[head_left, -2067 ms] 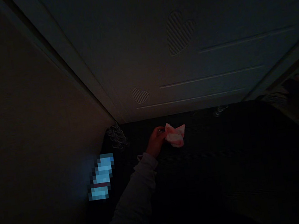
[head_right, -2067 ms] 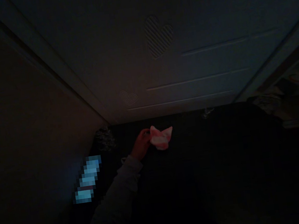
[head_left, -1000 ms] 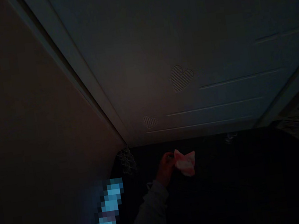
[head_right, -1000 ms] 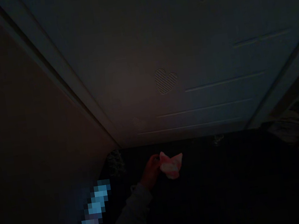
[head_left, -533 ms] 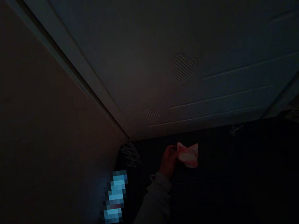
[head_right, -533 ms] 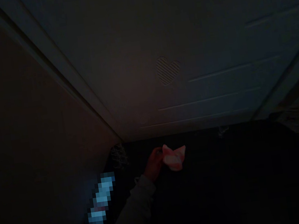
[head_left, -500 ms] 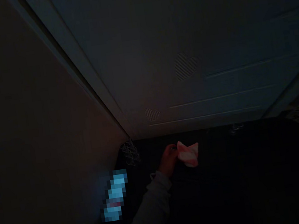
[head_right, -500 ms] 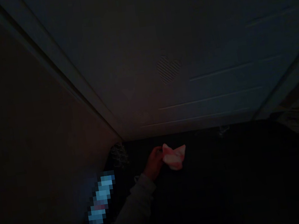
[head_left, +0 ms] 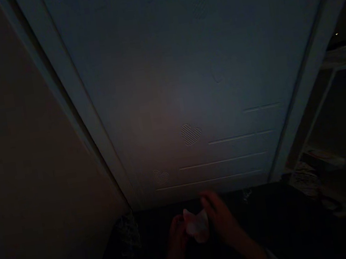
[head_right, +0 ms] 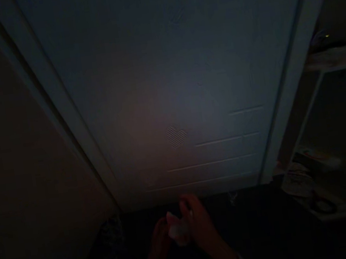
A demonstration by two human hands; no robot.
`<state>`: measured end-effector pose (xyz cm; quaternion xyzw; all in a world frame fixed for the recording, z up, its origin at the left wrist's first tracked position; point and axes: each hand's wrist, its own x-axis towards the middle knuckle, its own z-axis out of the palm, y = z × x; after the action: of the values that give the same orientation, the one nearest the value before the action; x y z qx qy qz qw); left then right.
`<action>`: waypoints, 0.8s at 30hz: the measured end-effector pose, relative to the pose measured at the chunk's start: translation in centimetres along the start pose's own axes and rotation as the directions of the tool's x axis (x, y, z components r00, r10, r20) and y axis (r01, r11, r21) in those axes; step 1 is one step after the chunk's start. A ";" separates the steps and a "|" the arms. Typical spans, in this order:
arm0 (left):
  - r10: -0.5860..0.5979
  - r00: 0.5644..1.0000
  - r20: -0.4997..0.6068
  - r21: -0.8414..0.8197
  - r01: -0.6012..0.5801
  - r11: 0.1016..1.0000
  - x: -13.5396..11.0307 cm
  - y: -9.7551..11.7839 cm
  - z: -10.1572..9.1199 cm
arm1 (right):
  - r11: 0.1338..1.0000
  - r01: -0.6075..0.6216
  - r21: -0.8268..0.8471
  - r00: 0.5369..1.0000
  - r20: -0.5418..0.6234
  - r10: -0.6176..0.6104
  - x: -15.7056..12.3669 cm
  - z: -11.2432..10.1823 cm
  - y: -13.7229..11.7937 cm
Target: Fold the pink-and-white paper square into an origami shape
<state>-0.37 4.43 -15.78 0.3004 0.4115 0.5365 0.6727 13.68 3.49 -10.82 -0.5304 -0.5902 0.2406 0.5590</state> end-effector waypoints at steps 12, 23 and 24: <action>0.097 0.993 -0.065 -0.014 -0.098 0.995 2.5 -0.9 -0.2 | 0.973 -0.194 0.125 0.959 0.234 0.162 -1.5 4.6 3.2; 0.027 0.998 -0.059 -0.022 -0.028 0.999 2.6 -1.4 -0.4 | 0.969 -0.239 0.061 0.944 0.247 0.217 -1.6 4.4 4.9; -0.001 1.000 -0.018 0.009 0.001 1.000 2.4 -1.3 -0.3 | 0.969 -0.241 0.064 0.946 0.240 0.219 -1.5 4.5 4.9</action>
<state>0.16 6.44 -17.61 0.2982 0.4202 0.5369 0.6680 11.05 5.06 -16.87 -0.5376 -0.5735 0.3913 0.4786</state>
